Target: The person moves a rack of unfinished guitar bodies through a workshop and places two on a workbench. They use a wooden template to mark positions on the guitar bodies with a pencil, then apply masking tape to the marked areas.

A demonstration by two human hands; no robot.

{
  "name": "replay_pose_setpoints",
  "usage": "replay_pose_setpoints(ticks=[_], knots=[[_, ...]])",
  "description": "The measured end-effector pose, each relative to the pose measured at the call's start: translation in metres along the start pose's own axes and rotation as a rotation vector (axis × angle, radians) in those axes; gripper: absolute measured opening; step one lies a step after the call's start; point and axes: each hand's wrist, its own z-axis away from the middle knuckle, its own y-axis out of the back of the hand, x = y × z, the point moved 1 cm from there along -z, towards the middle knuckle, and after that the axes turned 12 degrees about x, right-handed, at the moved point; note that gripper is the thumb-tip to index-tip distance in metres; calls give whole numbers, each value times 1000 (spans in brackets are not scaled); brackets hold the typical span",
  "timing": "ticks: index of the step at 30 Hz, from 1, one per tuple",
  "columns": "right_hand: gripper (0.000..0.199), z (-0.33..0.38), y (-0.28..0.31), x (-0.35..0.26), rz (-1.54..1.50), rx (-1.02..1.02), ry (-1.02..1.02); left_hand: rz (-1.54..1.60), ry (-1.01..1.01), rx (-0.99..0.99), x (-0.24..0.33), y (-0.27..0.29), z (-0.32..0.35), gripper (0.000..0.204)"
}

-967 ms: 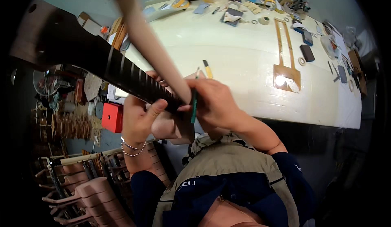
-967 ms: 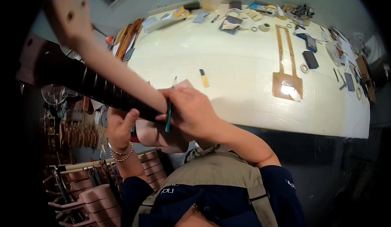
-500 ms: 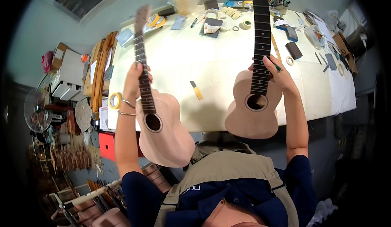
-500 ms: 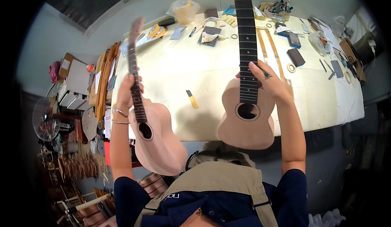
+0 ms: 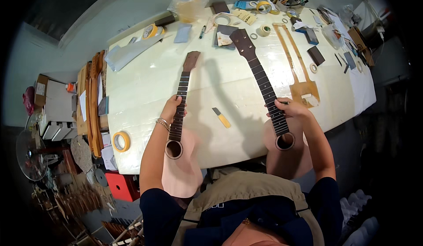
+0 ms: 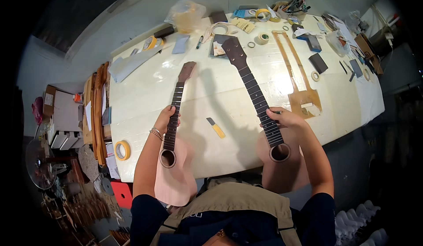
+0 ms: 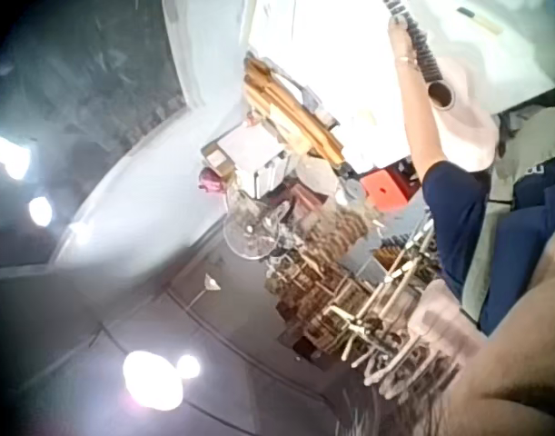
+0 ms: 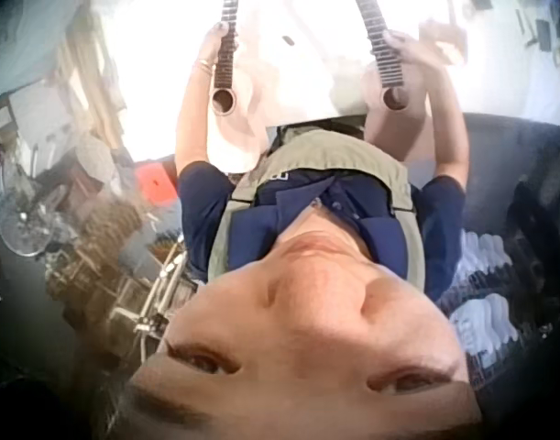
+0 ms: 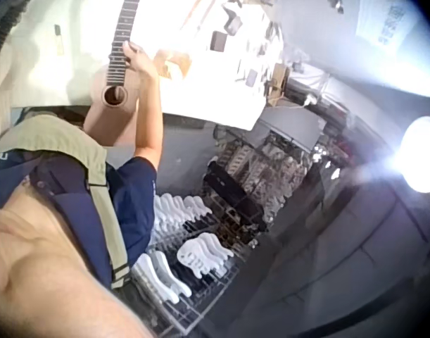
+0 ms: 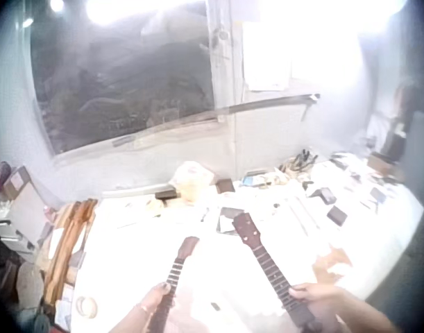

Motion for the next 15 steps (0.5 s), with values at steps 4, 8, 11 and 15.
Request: replay_pose_setpoints(ticks=[4, 8, 11, 15], knots=[[26, -15, -23, 5, 40, 93, 111, -34, -47, 136, 27, 21, -43, 22], [23, -30, -37, 16, 23, 212, 217, -27, -118, 185, 49, 33, -83, 23], [23, -36, -48, 22, 47, 197, 194, -66, -61, 149, 48, 34, -87, 28], [25, -57, -53, 36, 77, 314, 263, -1018, -731, 732, 46, 3, -57, 48]])
